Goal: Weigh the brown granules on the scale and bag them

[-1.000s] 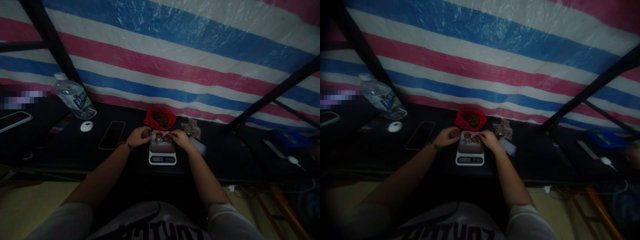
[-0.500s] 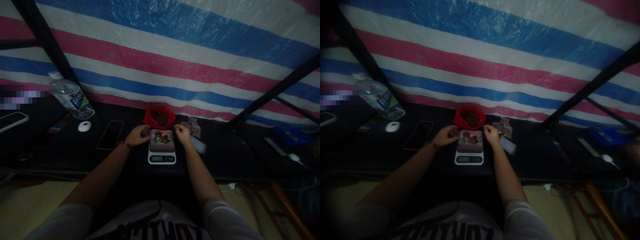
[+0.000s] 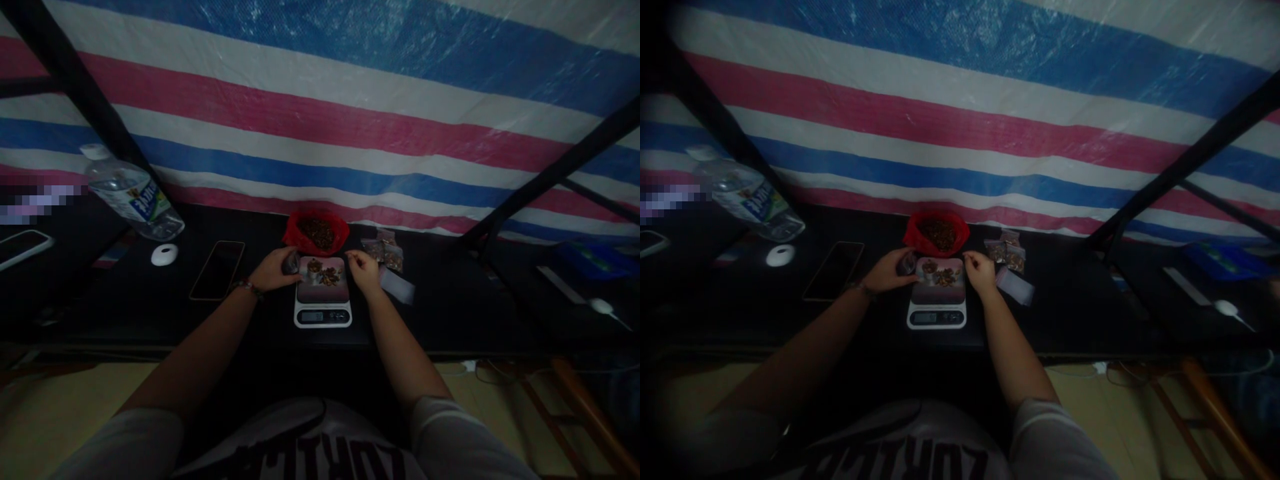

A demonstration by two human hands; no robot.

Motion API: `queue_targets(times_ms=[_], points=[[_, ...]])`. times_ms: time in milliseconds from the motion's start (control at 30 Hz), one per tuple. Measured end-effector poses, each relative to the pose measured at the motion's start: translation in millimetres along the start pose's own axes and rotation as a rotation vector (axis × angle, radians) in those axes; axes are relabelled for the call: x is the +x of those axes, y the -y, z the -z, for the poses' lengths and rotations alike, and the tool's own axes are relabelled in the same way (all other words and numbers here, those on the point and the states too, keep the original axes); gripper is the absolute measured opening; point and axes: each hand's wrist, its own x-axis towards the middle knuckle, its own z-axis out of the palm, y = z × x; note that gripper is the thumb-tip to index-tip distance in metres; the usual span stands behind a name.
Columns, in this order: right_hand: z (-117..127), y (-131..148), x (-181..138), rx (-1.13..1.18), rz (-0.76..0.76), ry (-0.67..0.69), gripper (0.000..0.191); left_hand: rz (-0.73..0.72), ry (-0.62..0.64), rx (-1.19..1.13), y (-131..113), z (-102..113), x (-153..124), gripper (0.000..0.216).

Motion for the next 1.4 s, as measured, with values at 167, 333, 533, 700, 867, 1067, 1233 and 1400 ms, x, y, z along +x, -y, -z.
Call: queue_targets(times_ms=[167, 333, 533, 700, 867, 1067, 1233, 1400], points=[[0, 0, 0, 0.006, -0.005, -0.027, 0.026, -0.017, -0.039, 0.003, -2, 3, -1, 0.052], [1, -1, -1, 0.015, -0.009, -0.042, 0.026, -0.035, -0.045, -0.002, -5, 7, -1, 0.048], [1, 0, 0, -0.021, -0.016, -0.072, 0.026, -0.028, -0.057, -0.025, -7, 10, -2, 0.042], [1, -3, -1, -0.03, -0.032, -0.094, 0.027, -0.049, -0.092, -0.029, -8, 10, -3, 0.04], [5, 23, 17, -0.081, 0.081, -0.04, 0.024, -0.029, -0.097, -0.006, -11, 10, -2, 0.044], [-26, 68, 83, -0.311, 0.301, 0.46, 0.029, -0.039, -0.081, -0.023, -10, 9, -3, 0.044], [-59, 69, 110, -0.661, 0.198, 0.823, 0.028, -0.061, -0.072, -0.042, -8, 10, -4, 0.043], [-67, 62, 109, -0.707, 0.184, 0.823, 0.028, -0.062, -0.045, -0.051, -9, 10, -3, 0.04]])
